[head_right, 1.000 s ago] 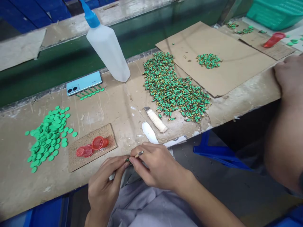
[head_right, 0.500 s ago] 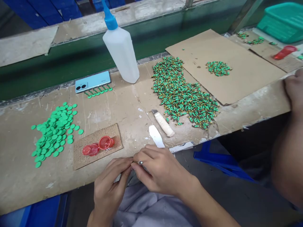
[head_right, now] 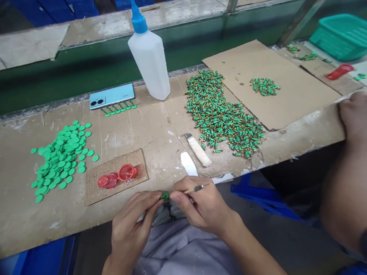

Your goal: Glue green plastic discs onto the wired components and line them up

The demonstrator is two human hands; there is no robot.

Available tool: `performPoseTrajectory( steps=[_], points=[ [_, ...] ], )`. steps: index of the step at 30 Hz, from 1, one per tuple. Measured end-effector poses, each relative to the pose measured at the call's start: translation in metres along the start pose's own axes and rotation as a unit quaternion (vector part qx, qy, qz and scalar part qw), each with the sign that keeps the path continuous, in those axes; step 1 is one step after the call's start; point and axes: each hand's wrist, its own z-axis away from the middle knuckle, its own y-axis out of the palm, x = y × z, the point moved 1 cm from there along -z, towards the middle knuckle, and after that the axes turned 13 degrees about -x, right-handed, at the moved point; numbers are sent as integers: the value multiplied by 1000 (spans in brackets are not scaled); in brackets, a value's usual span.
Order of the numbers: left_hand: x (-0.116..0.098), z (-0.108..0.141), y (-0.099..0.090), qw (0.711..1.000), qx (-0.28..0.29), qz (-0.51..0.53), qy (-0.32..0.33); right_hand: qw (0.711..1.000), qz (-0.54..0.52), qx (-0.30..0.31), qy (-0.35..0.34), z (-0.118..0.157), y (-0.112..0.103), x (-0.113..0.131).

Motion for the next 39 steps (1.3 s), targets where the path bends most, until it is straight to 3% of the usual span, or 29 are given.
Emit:
performPoseTrajectory(
  steps=[9,24,34,39],
  points=[
    [0,0,0,1000,5,-1,-5,999,23,7,-33,-1,17,-2],
    [2,-1,0,1000,-2,7,17,995,51,78,-46,0,18,1],
    [4,4,-4,999,21,-16,36,999,22,30,-26,11,30,4],
    [2,-3,-6,998,36,-29,42,998,7,54,-10,5,29,6]
  ],
)
